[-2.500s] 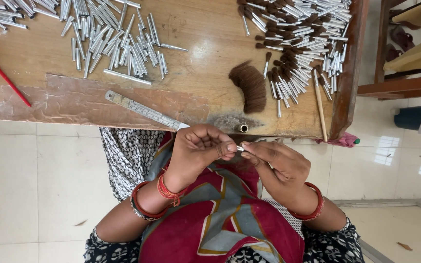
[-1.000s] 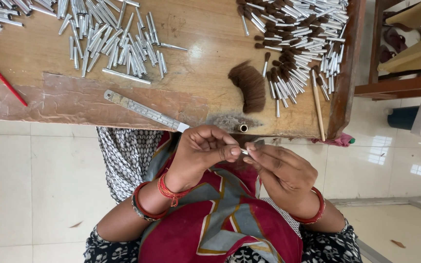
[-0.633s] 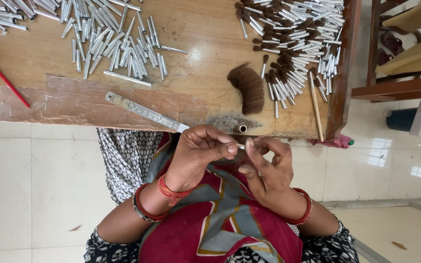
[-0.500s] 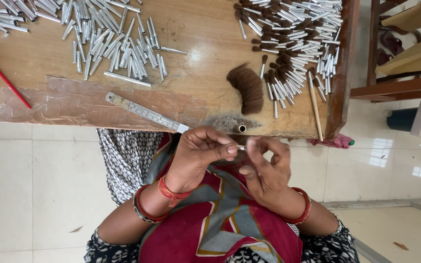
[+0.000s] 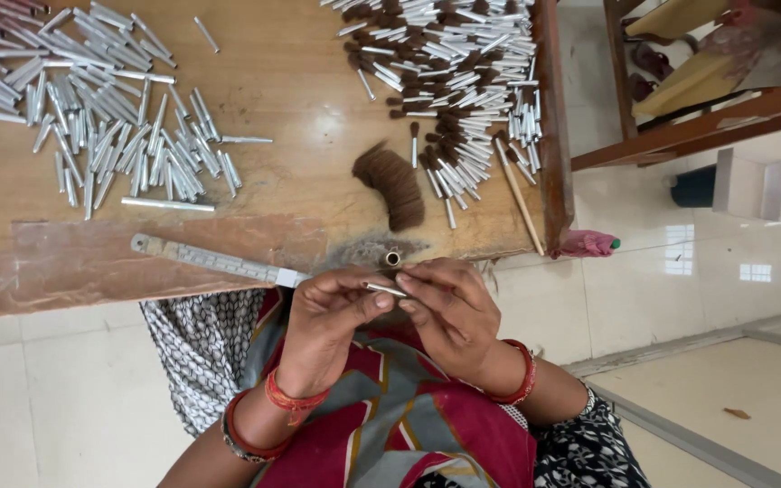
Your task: Assembling small brushes by inserting bundles of fibers into metal tubes and measuring the results with a ruler.
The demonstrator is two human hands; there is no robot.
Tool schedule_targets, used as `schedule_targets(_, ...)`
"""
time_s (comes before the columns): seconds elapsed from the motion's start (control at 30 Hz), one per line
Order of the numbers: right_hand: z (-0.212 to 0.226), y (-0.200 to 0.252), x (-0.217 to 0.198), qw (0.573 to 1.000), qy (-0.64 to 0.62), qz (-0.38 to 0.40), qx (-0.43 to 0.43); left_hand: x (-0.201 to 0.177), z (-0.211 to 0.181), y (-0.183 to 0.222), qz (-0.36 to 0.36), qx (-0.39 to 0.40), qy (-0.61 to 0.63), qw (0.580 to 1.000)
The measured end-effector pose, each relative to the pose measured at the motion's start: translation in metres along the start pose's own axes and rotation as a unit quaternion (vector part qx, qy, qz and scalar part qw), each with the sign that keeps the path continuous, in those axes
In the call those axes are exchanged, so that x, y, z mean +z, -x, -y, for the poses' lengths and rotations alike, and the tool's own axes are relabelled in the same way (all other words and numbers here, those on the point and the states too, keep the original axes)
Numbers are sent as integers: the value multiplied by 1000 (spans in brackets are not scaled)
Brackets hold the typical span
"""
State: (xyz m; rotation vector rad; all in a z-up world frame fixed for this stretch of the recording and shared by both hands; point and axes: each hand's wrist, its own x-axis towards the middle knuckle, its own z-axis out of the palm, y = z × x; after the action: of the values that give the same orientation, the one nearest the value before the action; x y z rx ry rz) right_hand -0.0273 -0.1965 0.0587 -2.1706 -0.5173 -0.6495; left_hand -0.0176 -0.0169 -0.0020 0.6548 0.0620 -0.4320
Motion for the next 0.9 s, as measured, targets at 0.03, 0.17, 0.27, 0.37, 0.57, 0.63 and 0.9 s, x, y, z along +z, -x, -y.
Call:
schedule_targets(0.03, -7, -4, -5, 1000, 5, -5, -2, 6, -9, -6, 7, -1, -2, 1000)
schedule_targets(0.17, -41, -10, -30, 978, 198, 6, 63, 11, -29, -9, -41, 17, -21, 999)
schedule_targets(0.27, -73, -14, -43, 934, 337, 36, 114, 12, -38, -13, -42, 41, -10, 998)
schedule_targets(0.37, -96, -13, -44, 896, 401, 61, 180, 12, -40, -16, -39, 53, -12, 998)
schedule_targets(0.57, -61, -18, -46, 920, 358, 27, 155, 9, -44, -18, -51, 61, -13, 997)
schedule_targets(0.63, -40, -14, -42, 947, 292, 6, 133, 4, -43, -18, -55, 70, -7, 996)
schedule_targets(0.9, -4, 11, -23, 983, -17, 111, 143, 7, -35, -19, -61, 42, -11, 997)
